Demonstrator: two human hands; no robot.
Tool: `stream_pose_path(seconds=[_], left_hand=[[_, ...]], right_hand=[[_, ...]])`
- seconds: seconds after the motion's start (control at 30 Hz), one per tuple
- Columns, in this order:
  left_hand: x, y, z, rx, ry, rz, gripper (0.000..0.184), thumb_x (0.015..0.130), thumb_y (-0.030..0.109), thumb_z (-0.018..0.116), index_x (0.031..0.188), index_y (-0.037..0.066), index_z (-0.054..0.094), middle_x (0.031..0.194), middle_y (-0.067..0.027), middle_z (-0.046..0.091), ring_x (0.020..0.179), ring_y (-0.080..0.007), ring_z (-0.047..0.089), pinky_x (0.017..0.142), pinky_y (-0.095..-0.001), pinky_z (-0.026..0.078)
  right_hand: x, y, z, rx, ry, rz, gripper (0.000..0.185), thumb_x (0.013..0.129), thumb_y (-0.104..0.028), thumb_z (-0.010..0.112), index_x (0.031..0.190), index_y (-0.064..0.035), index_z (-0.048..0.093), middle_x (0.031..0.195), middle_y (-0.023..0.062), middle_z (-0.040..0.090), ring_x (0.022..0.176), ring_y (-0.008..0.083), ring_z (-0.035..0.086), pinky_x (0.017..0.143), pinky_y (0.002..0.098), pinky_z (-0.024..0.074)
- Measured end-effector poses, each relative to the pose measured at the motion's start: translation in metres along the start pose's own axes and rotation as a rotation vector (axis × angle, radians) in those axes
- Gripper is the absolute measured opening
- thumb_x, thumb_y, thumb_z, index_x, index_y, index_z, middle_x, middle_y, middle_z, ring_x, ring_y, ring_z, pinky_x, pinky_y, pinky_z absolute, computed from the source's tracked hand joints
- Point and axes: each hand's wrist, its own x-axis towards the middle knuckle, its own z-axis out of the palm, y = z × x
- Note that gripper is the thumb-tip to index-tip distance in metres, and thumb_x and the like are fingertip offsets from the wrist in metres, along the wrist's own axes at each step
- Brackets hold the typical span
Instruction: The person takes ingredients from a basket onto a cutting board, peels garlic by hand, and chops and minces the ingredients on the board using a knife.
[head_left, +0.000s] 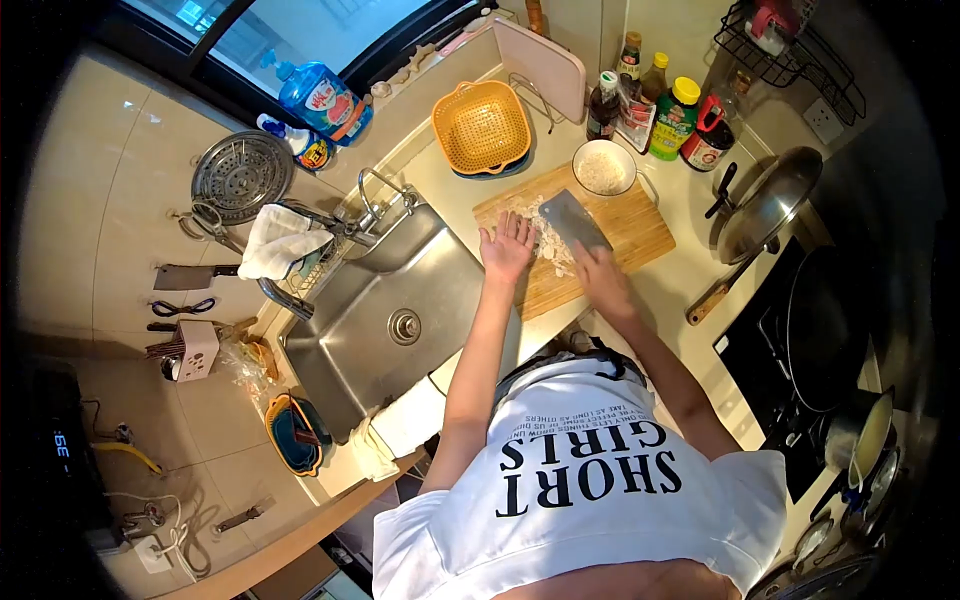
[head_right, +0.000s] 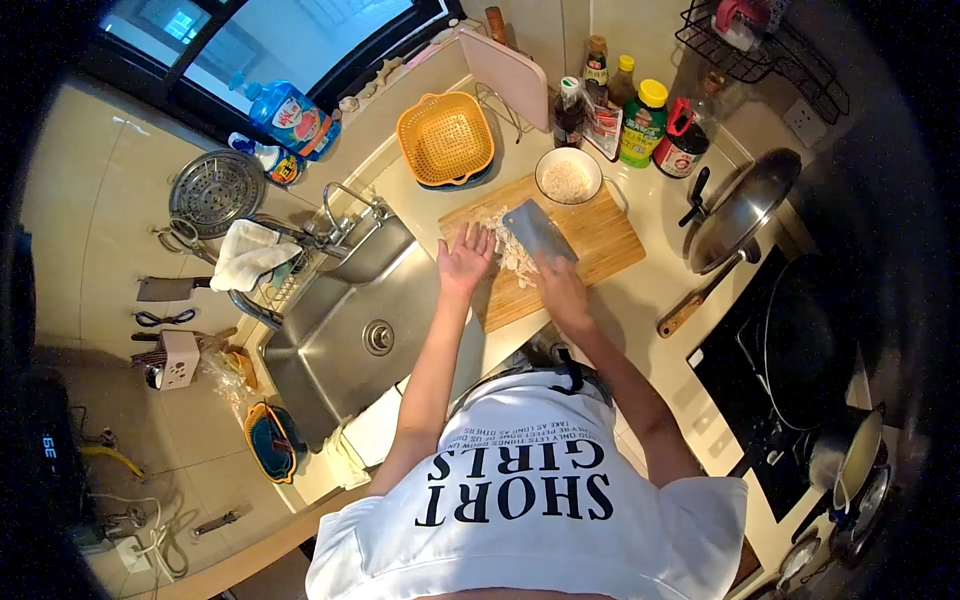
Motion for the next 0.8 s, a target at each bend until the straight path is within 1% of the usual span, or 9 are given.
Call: stream_pose_path(seconds=[0.07,0.17,0.27,0.37,0.5,0.6,0.7,0.77,0.8], left_hand=[[0.005,-0.007,-0.004,0.025,0.076,0.013,0.067,0.087,0.058,0.014,0.133,0.01,0.026,0.136,-0.0101,0.028,0.123,-0.0303,0.029,0.101,-0.0474,0.024],[0.0,-0.018,-0.001,0.167,-0.105,-0.085,0.067,0.087,0.057,0.013,0.132,0.009,0.025,0.137,-0.0137,0.026,0.121,-0.0305,0.033,0.099,-0.05,0.025],[-0.008,-0.014,0.009,0.053,0.094,-0.167,0.07,0.086,0.058,0.013,0.131,0.006,0.025,0.135,-0.0162,0.029,0.122,-0.0304,0.033,0.099,-0.0514,0.024],[-0.022,-0.007,0.021,-0.037,0.051,-0.255,0.071,0.086,0.058,0.012,0.13,0.005,0.027,0.132,-0.0181,0.033,0.12,-0.0307,0.034,0.099,-0.0514,0.024],[-0.009,-0.01,0.022,-0.018,0.081,-0.31,0.074,0.085,0.06,0.011,0.13,0.003,0.026,0.131,-0.0127,0.037,0.11,-0.0301,0.043,0.098,-0.0465,0.027],[-0.011,-0.012,0.027,0.124,0.201,-0.231,0.076,0.085,0.06,0.009,0.128,0.001,0.028,0.129,-0.0152,0.038,0.11,-0.0306,0.043,0.098,-0.0466,0.027],[-0.011,-0.012,0.024,0.039,0.102,-0.299,0.075,0.085,0.06,0.01,0.127,0.001,0.031,0.128,-0.0162,0.038,0.109,-0.0289,0.043,0.097,-0.045,0.029],[-0.028,-0.016,0.039,0.049,0.114,-0.309,0.073,0.086,0.059,0.009,0.122,0.002,0.036,0.124,-0.0166,0.042,0.101,-0.0276,0.046,0.094,-0.0442,0.032],[-0.026,-0.014,0.038,0.051,0.114,-0.305,0.073,0.086,0.059,0.009,0.122,0.002,0.036,0.124,-0.0166,0.042,0.101,-0.0276,0.046,0.094,-0.0442,0.032]], right_hand=[[0.007,-0.034,-0.027,0.477,0.403,-0.459,0.042,0.083,-0.024,0.048,0.12,-0.0049,0.045,0.111,0.019,0.049,0.107,0.0318,0.045,0.088,0.0397,0.0391],[0.035,-0.05,0.001,0.486,0.071,-0.781,0.038,0.088,-0.023,0.041,0.119,-0.0025,0.046,0.123,0.0196,0.042,0.117,0.0329,0.037,0.099,0.0376,0.0274],[0.081,-0.016,0.05,0.231,0.168,-0.303,0.035,0.086,-0.022,0.043,0.116,-0.0044,0.048,0.125,0.0193,0.041,0.121,0.0328,0.033,0.102,0.0428,0.0196],[0.06,-0.047,0.001,0.76,0.201,-0.664,0.034,0.088,-0.022,0.038,0.116,-0.0051,0.047,0.125,0.0187,0.041,0.122,0.0333,0.031,0.103,0.0436,0.0164],[0.08,-0.021,0.028,0.618,-0.074,-0.523,0.035,0.09,-0.025,0.034,0.115,-0.0039,0.046,0.127,0.0192,0.039,0.124,0.0328,0.027,0.104,0.0422,0.0133],[0.082,-0.012,0.039,0.409,0.34,-0.488,0.039,0.092,-0.027,0.03,0.12,-0.0046,0.044,0.129,0.017,0.037,0.126,0.0299,0.025,0.104,0.0407,0.011],[0.066,-0.02,0.03,0.672,-0.069,-0.698,0.04,0.091,-0.027,0.032,0.125,-0.0068,0.04,0.131,0.0148,0.036,0.126,0.0303,0.025,0.104,0.0408,0.0109],[0.092,0.003,0.062,0.487,0.338,-0.124,0.042,0.091,-0.028,0.034,0.129,-0.0098,0.038,0.131,0.014,0.036,0.126,0.0304,0.025,0.104,0.0407,0.0115],[0.084,-0.006,0.047,0.491,0.338,-0.127,0.042,0.091,-0.028,0.034,0.129,-0.0098,0.038,0.131,0.014,0.036,0.126,0.0304,0.025,0.104,0.0407,0.0115]])
